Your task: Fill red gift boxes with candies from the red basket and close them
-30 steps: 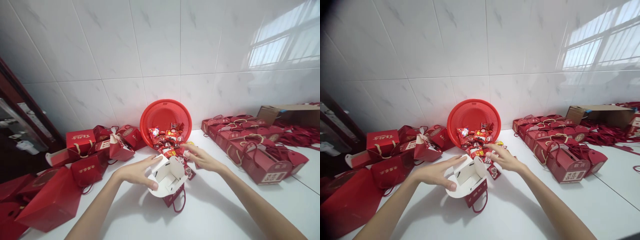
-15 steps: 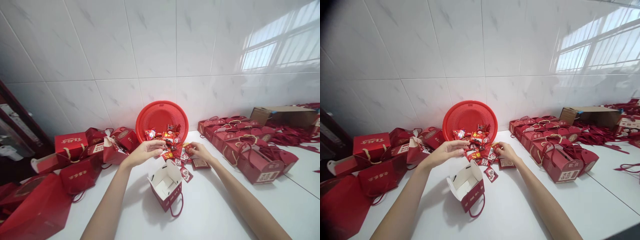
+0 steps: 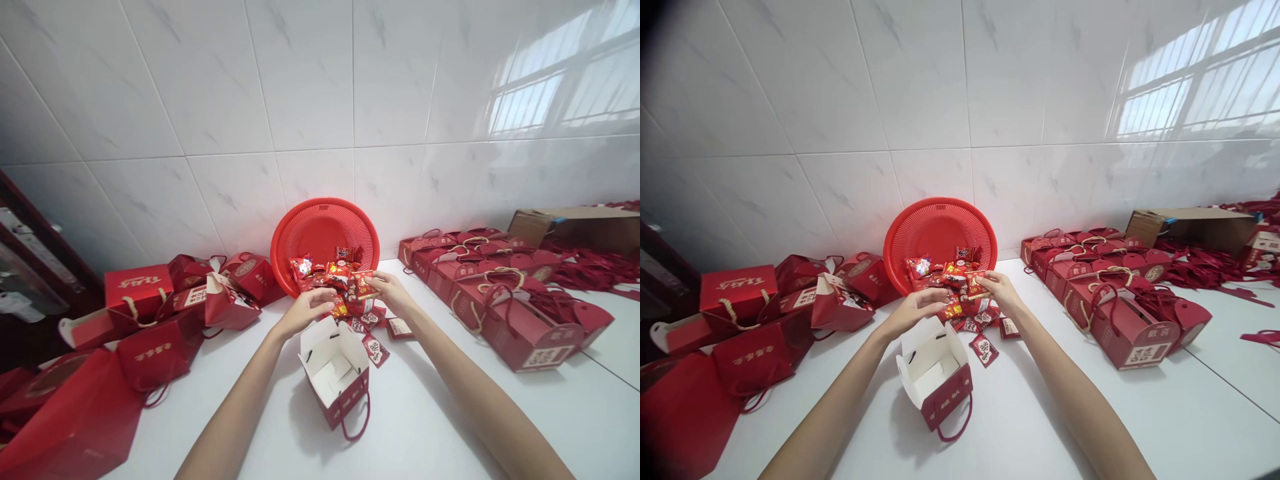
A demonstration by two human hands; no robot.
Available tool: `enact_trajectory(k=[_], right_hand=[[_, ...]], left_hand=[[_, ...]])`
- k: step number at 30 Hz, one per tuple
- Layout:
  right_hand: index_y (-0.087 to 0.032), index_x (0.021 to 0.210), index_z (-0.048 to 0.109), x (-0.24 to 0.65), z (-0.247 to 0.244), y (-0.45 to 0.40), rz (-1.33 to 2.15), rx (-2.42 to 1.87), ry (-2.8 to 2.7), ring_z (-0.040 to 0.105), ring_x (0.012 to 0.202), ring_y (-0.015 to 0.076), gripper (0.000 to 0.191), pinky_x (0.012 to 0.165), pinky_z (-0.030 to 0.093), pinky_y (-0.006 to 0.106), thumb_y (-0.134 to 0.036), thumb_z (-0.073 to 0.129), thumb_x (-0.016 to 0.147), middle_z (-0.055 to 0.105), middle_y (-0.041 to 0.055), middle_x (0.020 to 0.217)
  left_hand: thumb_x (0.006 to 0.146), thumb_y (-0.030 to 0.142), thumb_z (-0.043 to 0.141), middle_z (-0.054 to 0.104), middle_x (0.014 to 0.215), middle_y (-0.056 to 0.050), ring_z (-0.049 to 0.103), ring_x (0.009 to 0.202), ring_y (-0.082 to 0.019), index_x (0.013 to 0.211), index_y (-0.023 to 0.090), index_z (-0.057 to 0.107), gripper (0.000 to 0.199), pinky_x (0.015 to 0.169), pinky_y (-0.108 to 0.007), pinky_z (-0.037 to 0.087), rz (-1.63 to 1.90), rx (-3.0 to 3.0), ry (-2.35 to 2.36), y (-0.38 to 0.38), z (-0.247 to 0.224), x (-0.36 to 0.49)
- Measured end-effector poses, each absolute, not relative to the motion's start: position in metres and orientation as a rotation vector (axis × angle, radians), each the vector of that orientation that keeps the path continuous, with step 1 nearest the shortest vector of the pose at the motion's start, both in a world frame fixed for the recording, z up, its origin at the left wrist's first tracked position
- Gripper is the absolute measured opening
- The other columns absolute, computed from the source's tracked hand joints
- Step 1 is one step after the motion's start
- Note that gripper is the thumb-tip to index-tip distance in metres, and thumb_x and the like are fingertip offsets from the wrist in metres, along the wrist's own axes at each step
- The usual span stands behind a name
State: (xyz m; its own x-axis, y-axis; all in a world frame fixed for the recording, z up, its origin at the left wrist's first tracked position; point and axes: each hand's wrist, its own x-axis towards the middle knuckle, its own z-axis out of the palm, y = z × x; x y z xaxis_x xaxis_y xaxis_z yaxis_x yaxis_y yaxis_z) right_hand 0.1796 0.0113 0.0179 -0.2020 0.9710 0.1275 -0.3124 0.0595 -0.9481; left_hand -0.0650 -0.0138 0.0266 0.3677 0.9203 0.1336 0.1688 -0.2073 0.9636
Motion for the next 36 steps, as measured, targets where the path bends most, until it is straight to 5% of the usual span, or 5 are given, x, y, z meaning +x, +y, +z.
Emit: enact_trajectory(k=[8,13,21,27,36], right_hand=[[-0.019,0.085,0.067,0.158,0.007,0.010,1.577,-0.762,-1.115,0.070,0.074,0.0168,0.036,0.074,0.059,0.031,-0.040,0.083,0.061,0.073,0.0033,0.087],[-0.018,0.088,0.064,0.177,-0.002,0.018,1.048,-1.096,-1.501,0.070,0.079,0.0200,0.028,0.069,0.058,0.032,-0.044,0.059,0.081,0.072,0.0074,0.092],[-0.018,0.095,0.070,0.202,0.011,0.021,0.612,-1.284,-1.712,0.062,0.105,0.0267,0.026,0.097,0.045,0.041,-0.017,0.068,0.069,0.071,0.0094,0.103],[-0.018,0.086,0.070,0.192,0.027,0.007,0.545,-1.216,-2.278,0.063,0.075,0.0156,0.014,0.069,0.044,0.024,-0.011,0.061,0.078,0.072,0.0028,0.086],[-0.020,0.075,0.065,0.164,0.005,-0.005,0.336,-1.302,-2.514,0.057,0.070,0.0173,0.009,0.060,0.031,0.026,-0.021,0.074,0.078,0.066,0.0023,0.077]], left_hand=[[0.065,0.044,0.083,0.078,0.096,-0.010,0.072,0.090,-0.026,0.096,0.014,0.075,0.044,0.086,-0.039,0.056,1.144,1.576,1.060,-0.001,-0.006,-0.043],[0.070,0.047,0.075,0.077,0.084,-0.005,0.070,0.083,-0.024,0.082,0.017,0.074,0.032,0.078,-0.035,0.056,1.218,1.577,1.118,-0.001,-0.007,-0.045],[0.070,0.043,0.070,0.074,0.079,-0.003,0.065,0.080,-0.022,0.076,0.018,0.073,0.026,0.077,-0.032,0.053,1.259,1.583,1.189,-0.002,-0.008,-0.050],[0.068,0.044,0.065,0.069,0.071,-0.004,0.062,0.073,-0.021,0.065,0.019,0.066,0.025,0.069,-0.030,0.051,1.359,1.503,1.200,0.001,-0.010,-0.050],[0.069,0.046,0.061,0.050,0.048,0.003,0.043,0.047,-0.012,0.051,0.021,0.049,0.034,0.047,-0.024,0.037,1.515,1.341,1.186,-0.007,-0.007,-0.058]])
